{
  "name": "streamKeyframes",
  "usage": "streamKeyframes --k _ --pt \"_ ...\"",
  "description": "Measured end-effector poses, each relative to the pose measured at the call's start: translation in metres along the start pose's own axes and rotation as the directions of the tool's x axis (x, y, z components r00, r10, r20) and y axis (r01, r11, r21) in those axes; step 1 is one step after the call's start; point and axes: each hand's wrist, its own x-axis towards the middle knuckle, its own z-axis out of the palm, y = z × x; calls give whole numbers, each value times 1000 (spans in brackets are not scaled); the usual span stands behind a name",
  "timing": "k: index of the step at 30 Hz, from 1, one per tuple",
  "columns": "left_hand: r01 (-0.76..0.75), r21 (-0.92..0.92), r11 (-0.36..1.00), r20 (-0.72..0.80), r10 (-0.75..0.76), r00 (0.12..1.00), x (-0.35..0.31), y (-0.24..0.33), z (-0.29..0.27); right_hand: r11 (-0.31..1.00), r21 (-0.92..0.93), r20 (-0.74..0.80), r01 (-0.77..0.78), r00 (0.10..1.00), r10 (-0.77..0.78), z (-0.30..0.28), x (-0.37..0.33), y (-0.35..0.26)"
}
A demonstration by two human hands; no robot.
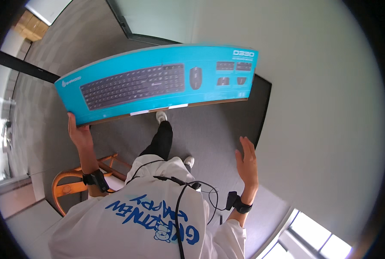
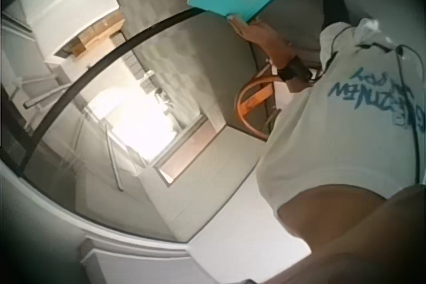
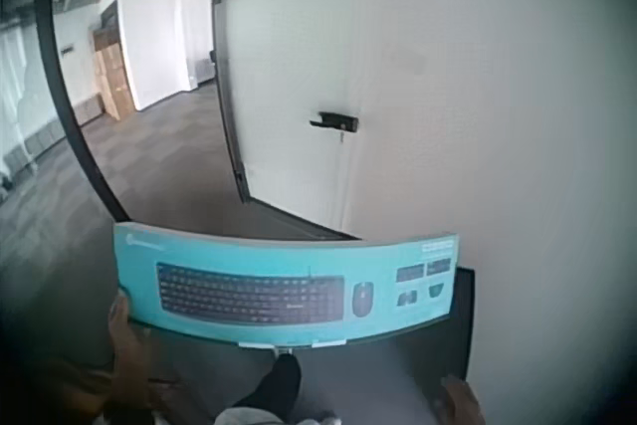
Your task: The person picks up keycaps from a pile on a desk and presses them onto a keyboard frame. Then, the person handles an instruction manual, turning the pages, before picking up a keyboard box from the desk and carrying it through an office to place it on a shelf.
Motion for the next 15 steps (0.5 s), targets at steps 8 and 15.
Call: streamKeyframes --k 8,15 --pt "-143 -41 989 -104 138 985 -65 -71 35 975 132 -53 177 984 -172 -33 100 52" --pt "-458 440 772 6 508 862 -115 -51 89 924 229 232 305 905 -357 -53 154 81"
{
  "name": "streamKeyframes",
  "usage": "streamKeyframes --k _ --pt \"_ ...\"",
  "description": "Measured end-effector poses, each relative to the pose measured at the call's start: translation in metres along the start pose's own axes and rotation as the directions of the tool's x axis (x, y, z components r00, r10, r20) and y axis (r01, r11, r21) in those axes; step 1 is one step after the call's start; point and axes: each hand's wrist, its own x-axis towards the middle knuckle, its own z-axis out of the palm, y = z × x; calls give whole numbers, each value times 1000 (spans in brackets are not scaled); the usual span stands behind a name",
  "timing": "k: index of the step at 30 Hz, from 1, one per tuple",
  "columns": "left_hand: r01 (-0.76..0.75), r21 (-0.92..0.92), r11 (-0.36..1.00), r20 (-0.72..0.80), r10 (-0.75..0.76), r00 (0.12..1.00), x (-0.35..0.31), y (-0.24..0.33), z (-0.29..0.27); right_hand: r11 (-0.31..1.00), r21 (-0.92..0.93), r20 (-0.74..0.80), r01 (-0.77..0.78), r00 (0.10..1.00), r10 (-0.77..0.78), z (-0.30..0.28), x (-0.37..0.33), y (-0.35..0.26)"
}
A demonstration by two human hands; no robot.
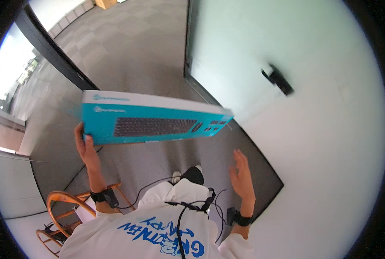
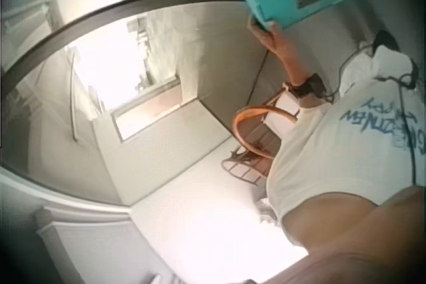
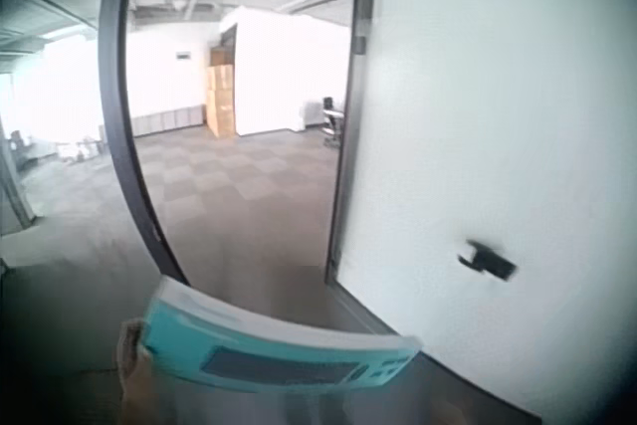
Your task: The person picks up keycaps from a pile on a desk and presses them onto a keyboard frame. Then, the person handles an instruction manual, turning the pages, before picking up a keyboard box from the desk and carrying it through an office to place it on a shelf.
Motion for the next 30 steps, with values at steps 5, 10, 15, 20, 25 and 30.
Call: streamKeyframes --k 5,10,15,20,25,30 --pt "-93 304 948 142 51 988 100 -12 68 977 -115 253 177 957 -143 25 149 -6" --pt "-131 615 777 323 -97 941 191 -65 157 987 -72 467 141 879 -91 46 320 20" --pt "-102 605 790 230 -51 972 271 -88 164 976 17 560 215 807 -187 95 479 -38" --pt "-34 650 759 197 -125 972 354 -146 171 915 232 638 331 658 -400 177 630 -153" --pt "-236 608 758 380 -17 925 454 -252 159 812 366 607 454 545 -578 283 740 -243" --pt "-298 584 755 497 -42 867 585 -320 142 940 334 761 67 569 -311 354 838 -313"
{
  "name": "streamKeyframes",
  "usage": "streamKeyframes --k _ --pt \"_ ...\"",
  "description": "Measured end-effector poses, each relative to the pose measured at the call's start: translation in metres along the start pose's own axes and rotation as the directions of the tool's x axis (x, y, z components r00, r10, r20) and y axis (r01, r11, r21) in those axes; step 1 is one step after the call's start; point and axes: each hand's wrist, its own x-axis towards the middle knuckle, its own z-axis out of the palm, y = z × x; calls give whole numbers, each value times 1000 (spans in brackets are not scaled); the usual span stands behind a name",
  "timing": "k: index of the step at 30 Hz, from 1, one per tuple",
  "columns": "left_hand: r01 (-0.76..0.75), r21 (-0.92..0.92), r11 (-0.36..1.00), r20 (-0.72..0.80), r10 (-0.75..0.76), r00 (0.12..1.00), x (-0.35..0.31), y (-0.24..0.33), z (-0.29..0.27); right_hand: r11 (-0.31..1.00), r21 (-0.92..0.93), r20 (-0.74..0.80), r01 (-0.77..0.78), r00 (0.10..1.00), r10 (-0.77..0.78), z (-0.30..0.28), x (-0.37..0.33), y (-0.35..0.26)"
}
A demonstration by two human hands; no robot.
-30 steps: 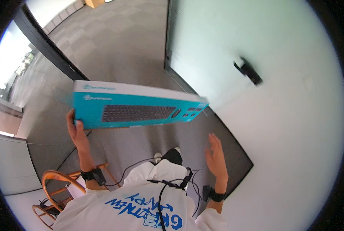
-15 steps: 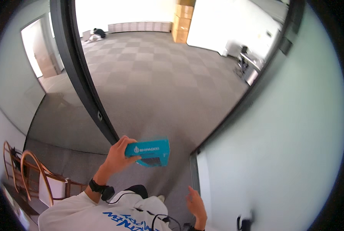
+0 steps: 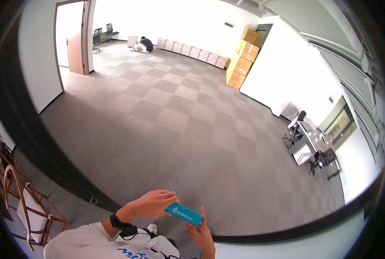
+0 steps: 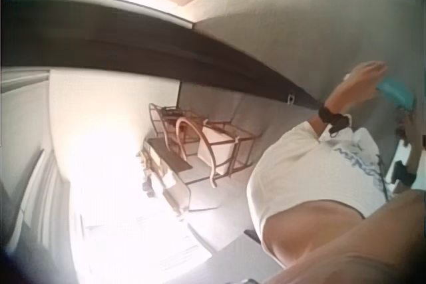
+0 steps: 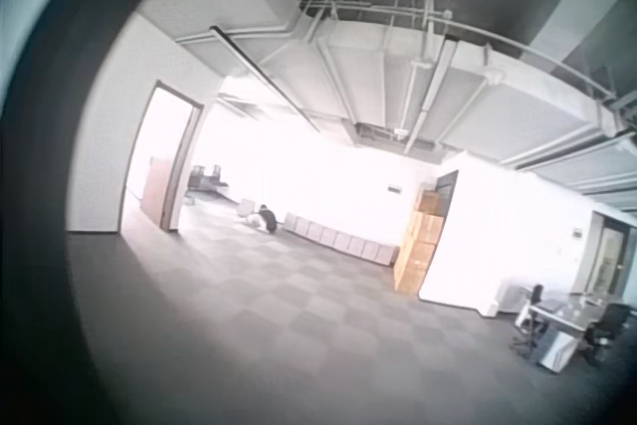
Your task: The person picks up keycaps from a pile on a desk and presses them onto a keyboard frame. Then, the person handles an instruction manual, turning the pages, before picking up a keyboard box from the desk and carrying it through an office to place it on a shelf.
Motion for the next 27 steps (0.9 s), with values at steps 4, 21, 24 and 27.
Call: streamKeyframes --k 4,21,24,27 --pt "-73 83 994 109 64 992 87 -78 -35 940 333 127 -69 991 27 -23 104 10" --pt "660 154 735 -94 -654 751 163 -410 -243 977 208 483 -40 873 -67 107 672 -182" --pt "742 -108 662 -109 -749 653 129 -463 -262 780 557 667 -287 714 -214 173 750 -232" --pt "730 -348 588 -182 -806 563 97 -518 -289 946 319 694 65 664 -279 233 813 -269"
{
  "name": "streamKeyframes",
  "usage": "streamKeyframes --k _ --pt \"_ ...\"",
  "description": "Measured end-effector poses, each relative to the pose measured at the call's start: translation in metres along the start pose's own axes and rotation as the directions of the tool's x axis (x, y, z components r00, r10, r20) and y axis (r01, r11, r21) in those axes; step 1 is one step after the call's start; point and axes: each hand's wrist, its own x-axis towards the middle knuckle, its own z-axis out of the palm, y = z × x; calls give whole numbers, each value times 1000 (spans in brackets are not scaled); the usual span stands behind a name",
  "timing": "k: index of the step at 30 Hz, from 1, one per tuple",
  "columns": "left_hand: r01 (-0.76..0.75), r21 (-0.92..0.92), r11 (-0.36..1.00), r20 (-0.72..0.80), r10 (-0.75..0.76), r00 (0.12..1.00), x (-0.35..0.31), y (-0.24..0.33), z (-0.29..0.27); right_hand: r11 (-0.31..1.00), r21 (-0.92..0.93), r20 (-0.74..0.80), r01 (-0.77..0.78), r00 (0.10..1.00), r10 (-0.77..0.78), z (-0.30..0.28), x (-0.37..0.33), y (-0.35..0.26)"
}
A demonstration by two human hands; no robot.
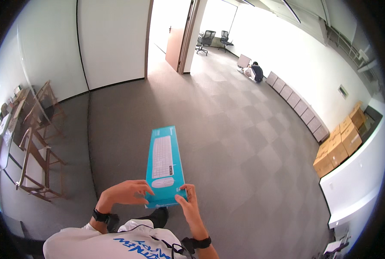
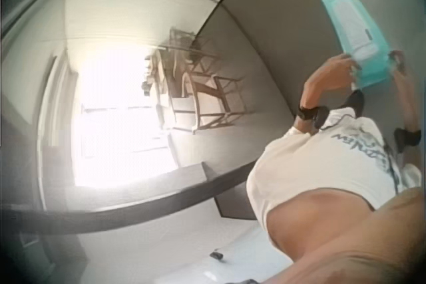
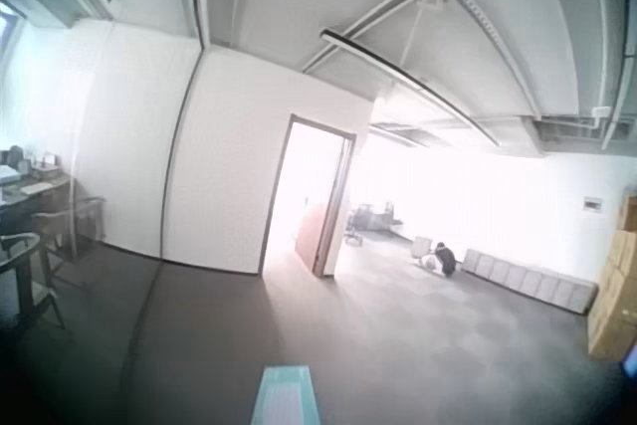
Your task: The person picks up keycaps from a pile on a desk and presses them onto a keyboard frame. Then, the person handles an instruction manual, turning the pages, before picking up a keyboard box from the desk and carrying it through an office to place it on a shelf.
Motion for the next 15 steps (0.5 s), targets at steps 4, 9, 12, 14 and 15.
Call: streamKeyframes --k 4,9,12,14,15 --pt "136 -60 989 -488 -148 860 48 -72 -78 994 -74 26 79 997 -77 -26 106 -18" --pt "41 -399 916 -773 -360 523 130 -148 -165 954 -76 -168 289 940 -298 -104 193 -50" --pt "122 -315 941 -894 -337 296 194 -202 -215 906 1 -314 424 860 -402 -150 270 -66" --pt "306 -267 914 -934 -324 153 204 -215 -208 928 -1 -361 372 865 -347 -172 282 -61" --pt "184 -480 858 -829 -512 225 213 -217 -211 941 -12 -385 339 867 -317 -182 298 -60"
